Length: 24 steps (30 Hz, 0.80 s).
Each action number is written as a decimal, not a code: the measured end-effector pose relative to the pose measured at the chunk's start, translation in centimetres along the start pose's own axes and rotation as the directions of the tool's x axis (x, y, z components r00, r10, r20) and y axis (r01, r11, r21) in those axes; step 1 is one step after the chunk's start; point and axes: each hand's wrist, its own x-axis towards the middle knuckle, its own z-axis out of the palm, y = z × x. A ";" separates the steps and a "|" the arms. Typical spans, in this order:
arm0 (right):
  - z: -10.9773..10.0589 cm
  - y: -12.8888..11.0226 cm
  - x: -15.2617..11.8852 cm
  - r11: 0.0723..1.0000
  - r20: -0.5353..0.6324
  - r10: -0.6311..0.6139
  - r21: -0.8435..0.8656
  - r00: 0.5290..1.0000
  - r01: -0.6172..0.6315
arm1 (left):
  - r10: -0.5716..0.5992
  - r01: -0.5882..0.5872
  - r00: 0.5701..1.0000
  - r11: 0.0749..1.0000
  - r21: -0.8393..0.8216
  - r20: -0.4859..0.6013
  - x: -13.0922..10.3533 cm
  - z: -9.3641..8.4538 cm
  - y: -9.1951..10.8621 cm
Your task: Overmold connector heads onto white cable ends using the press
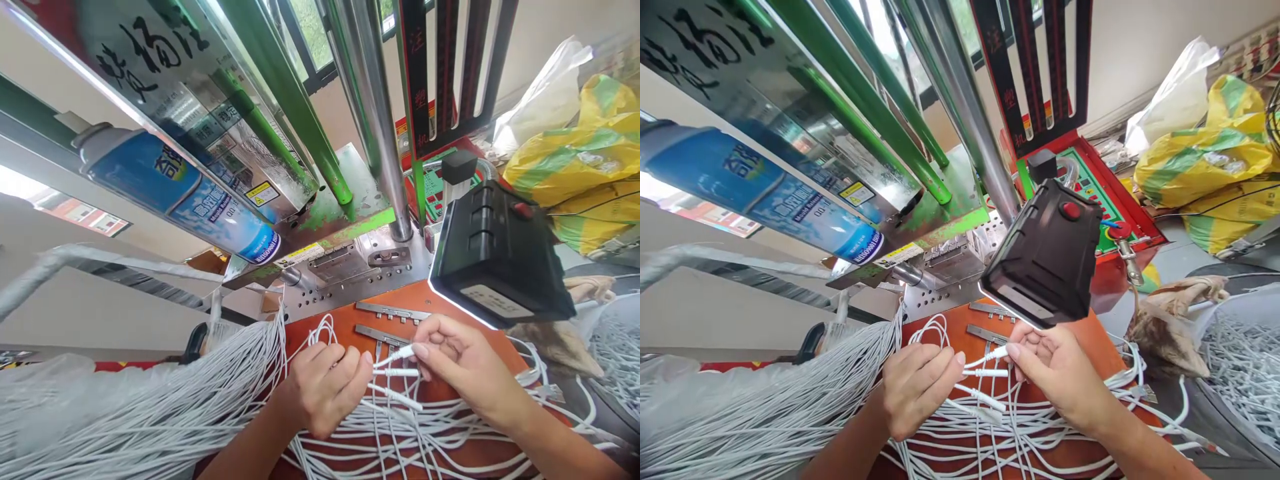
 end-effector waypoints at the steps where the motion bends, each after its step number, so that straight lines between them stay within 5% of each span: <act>1: 0.1 0.0 0.0 1.000 -0.016 -0.011 -0.007 1.000 0.011 | 0.005 -0.005 1.000 1.000 0.000 -0.002 0.0 -0.1 0.0; 13: 0.2 0.5 0.0 0.984 -0.006 -0.123 -0.127 0.992 0.122 | 0.039 -0.042 0.998 0.998 0.053 0.048 0.3 -1.4 0.6; 15: -0.1 0.8 -0.1 0.981 0.025 -0.117 -0.152 0.993 0.119 | 0.006 -0.006 1.000 0.999 0.035 -0.005 -0.9 -1.7 0.2; 17: -0.6 1.3 -0.4 0.963 0.017 -0.117 -0.243 0.993 0.117 | -0.174 0.181 0.965 0.983 0.017 -0.196 -3.2 -2.2 -1.3; 18: -0.9 1.5 -0.6 0.937 0.004 -0.129 -0.326 0.992 0.124 | -0.332 0.353 0.882 0.935 0.002 -0.335 -4.7 -2.4 -2.5; 19: -1.3 1.7 -0.6 0.893 -0.001 -0.159 -0.427 0.987 0.143 | -0.500 0.552 0.725 0.833 -0.033 -0.474 -6.3 -2.6 -3.8; 20: -1.6 1.8 -0.4 0.826 0.010 -0.199 -0.536 0.980 0.174 | -0.636 0.740 0.505 0.667 -0.086 -0.583 -8.0 -2.7 -5.0; 22: -1.8 1.2 0.9 0.630 0.090 -0.288 -0.732 0.953 0.259 | -0.793 0.929 0.200 0.341 -0.147 -0.576 -10.8 -2.2 -6.5; 23: -1.5 0.6 2.2 0.510 0.142 -0.331 -0.805 0.933 0.304 | -0.835 0.964 0.126 0.230 -0.131 -0.536 -11.8 -1.5 -6.5; 24: -0.9 -0.2 4.0 0.384 0.188 -0.371 -0.860 0.909 0.335 | -0.862 0.979 0.107 0.179 -0.100 -0.496 -12.2 -0.5 -6.1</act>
